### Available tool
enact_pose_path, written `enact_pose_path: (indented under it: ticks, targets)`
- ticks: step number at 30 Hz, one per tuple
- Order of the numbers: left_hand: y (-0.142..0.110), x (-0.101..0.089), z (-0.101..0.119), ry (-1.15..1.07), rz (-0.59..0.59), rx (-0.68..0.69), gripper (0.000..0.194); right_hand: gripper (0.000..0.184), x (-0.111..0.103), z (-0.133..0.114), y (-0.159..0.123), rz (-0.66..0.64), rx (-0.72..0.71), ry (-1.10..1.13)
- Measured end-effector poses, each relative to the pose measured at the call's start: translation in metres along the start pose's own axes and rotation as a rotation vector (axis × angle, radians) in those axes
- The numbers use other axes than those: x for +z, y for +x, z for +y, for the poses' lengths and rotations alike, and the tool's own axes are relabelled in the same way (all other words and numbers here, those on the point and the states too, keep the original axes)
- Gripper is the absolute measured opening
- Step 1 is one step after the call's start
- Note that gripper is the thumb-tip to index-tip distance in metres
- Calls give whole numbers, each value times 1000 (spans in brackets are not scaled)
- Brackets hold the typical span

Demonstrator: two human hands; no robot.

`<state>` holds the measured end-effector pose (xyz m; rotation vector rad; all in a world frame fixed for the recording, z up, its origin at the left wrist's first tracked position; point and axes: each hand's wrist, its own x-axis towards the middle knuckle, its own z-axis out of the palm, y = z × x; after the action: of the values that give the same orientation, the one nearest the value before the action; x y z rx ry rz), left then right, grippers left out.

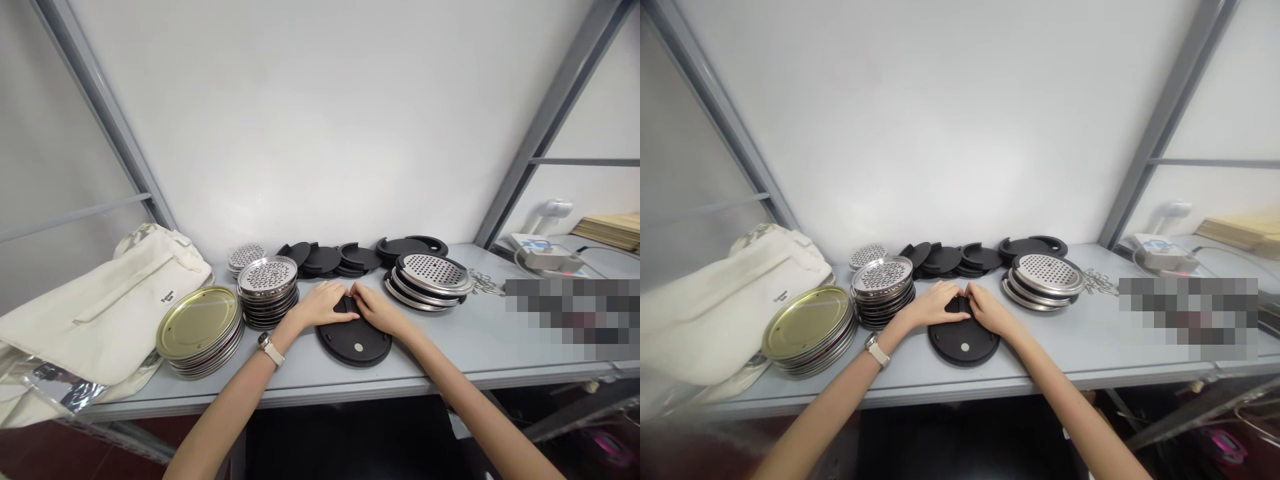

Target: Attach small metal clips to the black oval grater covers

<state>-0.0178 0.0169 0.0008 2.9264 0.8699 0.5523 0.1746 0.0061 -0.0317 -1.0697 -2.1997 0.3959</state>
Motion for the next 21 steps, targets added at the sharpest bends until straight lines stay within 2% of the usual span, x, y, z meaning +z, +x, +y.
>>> enact_pose_path:
  ticks: [21]
  targets:
    - [2,1,0,4,-5,8,45,8,-3,-6,0,-11,33,-43]
